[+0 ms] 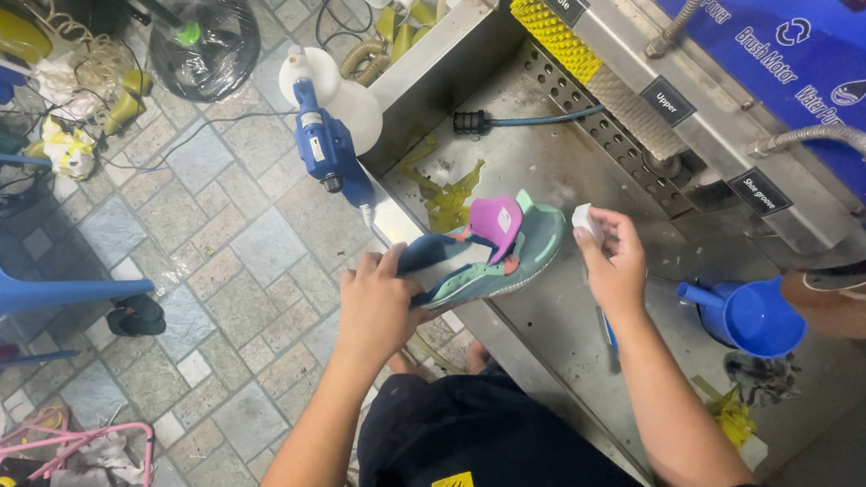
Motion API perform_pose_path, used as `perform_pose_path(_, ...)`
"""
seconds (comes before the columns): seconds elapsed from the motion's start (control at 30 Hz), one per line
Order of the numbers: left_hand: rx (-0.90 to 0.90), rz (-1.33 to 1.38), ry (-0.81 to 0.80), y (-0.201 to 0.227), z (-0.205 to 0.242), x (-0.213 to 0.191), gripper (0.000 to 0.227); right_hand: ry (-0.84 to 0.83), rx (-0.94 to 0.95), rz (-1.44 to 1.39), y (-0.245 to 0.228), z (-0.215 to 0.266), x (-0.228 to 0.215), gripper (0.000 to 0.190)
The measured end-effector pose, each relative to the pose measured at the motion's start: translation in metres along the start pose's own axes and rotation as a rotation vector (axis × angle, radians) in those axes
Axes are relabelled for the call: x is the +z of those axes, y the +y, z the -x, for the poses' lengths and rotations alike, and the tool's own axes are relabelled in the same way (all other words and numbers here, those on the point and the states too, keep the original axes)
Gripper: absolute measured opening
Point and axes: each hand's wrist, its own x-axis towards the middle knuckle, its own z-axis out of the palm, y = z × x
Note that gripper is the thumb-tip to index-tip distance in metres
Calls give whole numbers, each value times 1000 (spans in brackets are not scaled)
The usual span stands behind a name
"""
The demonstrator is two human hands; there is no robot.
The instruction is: The person scrubs a colorful sneaker with a white sponge, focusing on the upper and sole. They rinse the shoe under running water, then place it into a shoe washing machine and operate the controls.
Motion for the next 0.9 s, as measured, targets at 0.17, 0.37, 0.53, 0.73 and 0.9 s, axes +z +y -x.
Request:
perform_pose_path(0.17, 126, 364, -57, -28, -15, 5, 36, 41, -258, 173, -26, 19, 18, 32)
perform_pose_path(0.37, 251, 676, -1, -48, -31, 18, 44, 121, -390, 465, -60, 43, 42, 32)
perform_pose_path(0.53, 280, 674, -126, -68, -30, 11, 61, 127, -471, 520, -72, 69, 76, 33)
perform_pose_path(0.73, 481, 763, -156, -92, -20, 15, 81, 81, -454, 477, -95, 107, 112, 33)
perform_pose_path(0.9, 469, 873, -150, -102, -12, 22, 80, 62, -401, 466, -116, 138, 124, 33)
